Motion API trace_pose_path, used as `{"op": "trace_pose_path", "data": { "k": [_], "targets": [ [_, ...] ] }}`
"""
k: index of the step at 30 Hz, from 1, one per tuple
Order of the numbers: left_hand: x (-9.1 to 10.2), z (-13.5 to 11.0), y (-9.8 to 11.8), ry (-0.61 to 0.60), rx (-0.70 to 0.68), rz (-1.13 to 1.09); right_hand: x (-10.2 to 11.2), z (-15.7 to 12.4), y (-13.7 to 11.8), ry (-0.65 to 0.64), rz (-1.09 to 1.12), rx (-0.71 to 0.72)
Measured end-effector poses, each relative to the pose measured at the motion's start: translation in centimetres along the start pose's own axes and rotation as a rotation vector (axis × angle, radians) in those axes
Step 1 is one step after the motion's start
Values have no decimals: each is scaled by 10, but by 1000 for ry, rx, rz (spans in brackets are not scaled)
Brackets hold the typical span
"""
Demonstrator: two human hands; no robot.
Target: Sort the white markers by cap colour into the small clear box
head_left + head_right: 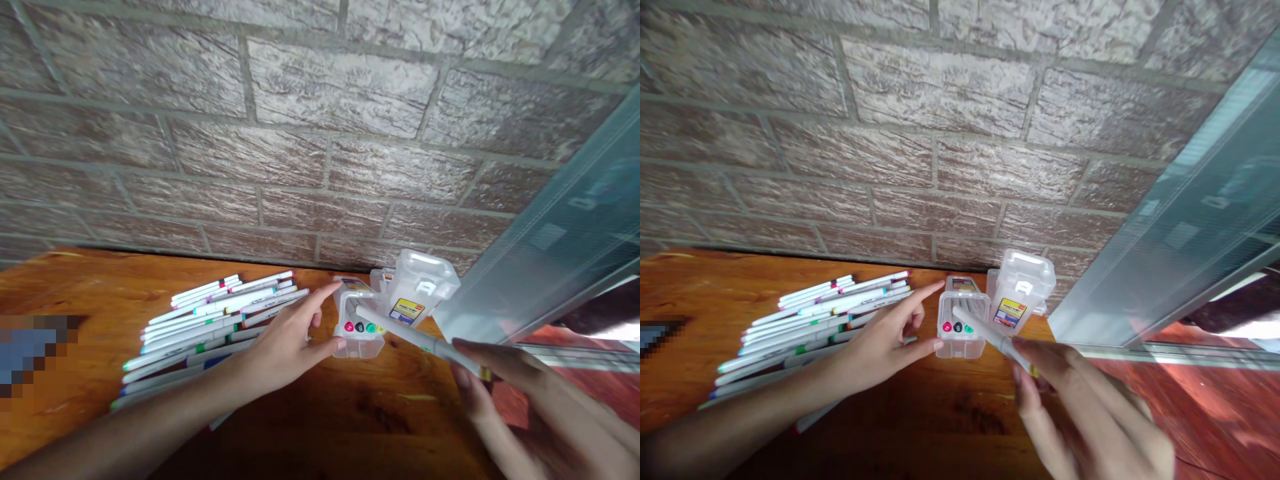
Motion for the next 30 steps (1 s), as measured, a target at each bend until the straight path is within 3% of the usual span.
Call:
{"op": "trace_pose_path", "data": {
  "k": [6, 13, 21, 30],
  "targets": [
    [-10, 3, -2, -14, -19, 30, -34, 21, -32, -89, -72, 214],
    [-8, 5, -2, 10, -79, 23, -62, 24, -44, -196, -111, 325],
    [-7, 5, 3, 27, -102, 15, -91, 24, -41, -258, -91, 285],
    [-6, 5, 4, 8, -92, 10, -101, 30, -44, -278, -183, 317]
  ]
}}
Point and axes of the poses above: each hand's wrist, its own z-axis towards the middle knuckle, its own x-axis out of the back of the hand, y = z × x, the point moved 7 cm from there along z, towards the middle knuckle, and after that the axes turned 7 degrees about y, right-handed, at the moved point
